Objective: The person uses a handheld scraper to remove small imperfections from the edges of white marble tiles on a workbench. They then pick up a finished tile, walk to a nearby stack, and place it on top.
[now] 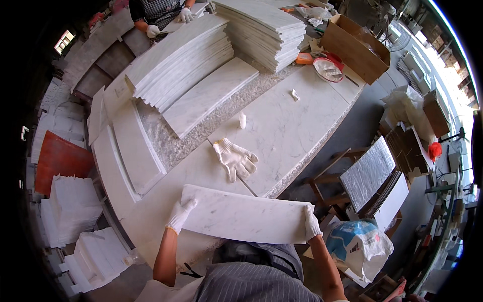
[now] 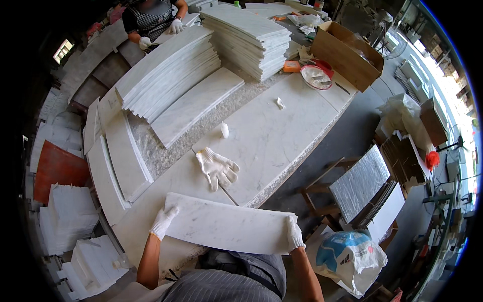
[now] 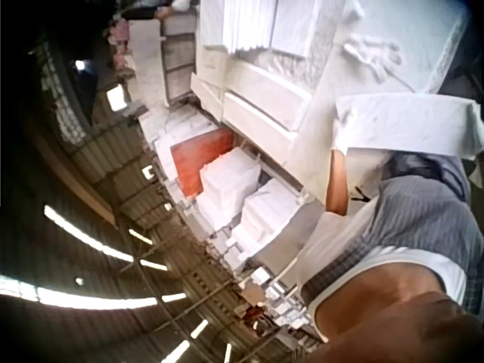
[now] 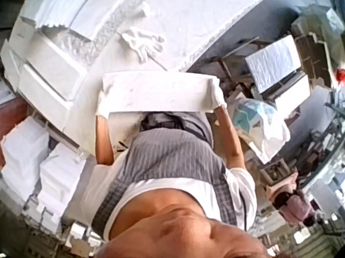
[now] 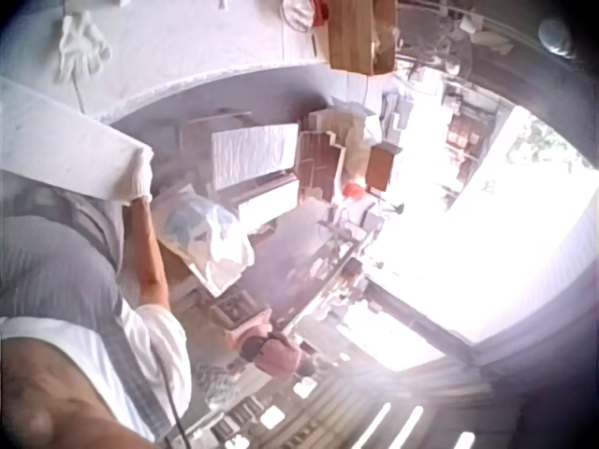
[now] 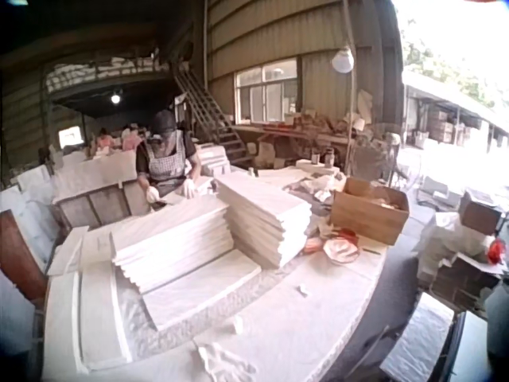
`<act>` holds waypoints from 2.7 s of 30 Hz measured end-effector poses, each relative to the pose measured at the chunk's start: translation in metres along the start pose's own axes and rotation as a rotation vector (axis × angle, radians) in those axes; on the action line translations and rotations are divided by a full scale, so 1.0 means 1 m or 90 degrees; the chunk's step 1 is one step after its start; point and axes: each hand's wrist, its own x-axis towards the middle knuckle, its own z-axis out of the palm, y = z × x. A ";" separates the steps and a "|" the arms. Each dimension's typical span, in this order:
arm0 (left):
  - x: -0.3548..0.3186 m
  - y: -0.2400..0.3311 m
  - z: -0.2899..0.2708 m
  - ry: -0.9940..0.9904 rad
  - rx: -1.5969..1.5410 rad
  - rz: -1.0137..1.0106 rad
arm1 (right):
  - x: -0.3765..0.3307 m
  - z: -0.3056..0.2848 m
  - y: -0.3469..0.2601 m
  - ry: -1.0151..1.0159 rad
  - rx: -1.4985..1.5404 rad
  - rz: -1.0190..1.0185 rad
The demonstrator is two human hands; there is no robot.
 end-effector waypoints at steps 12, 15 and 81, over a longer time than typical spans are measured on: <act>-0.003 0.052 -0.014 0.149 0.430 0.147 | -0.024 0.021 0.004 0.043 0.028 -0.021; -0.002 0.086 -0.006 0.244 0.462 0.287 | -0.050 0.044 -0.028 0.118 -0.029 -0.034; 0.198 0.190 0.122 0.073 0.547 0.663 | -0.063 0.034 -0.040 0.125 -0.144 -0.086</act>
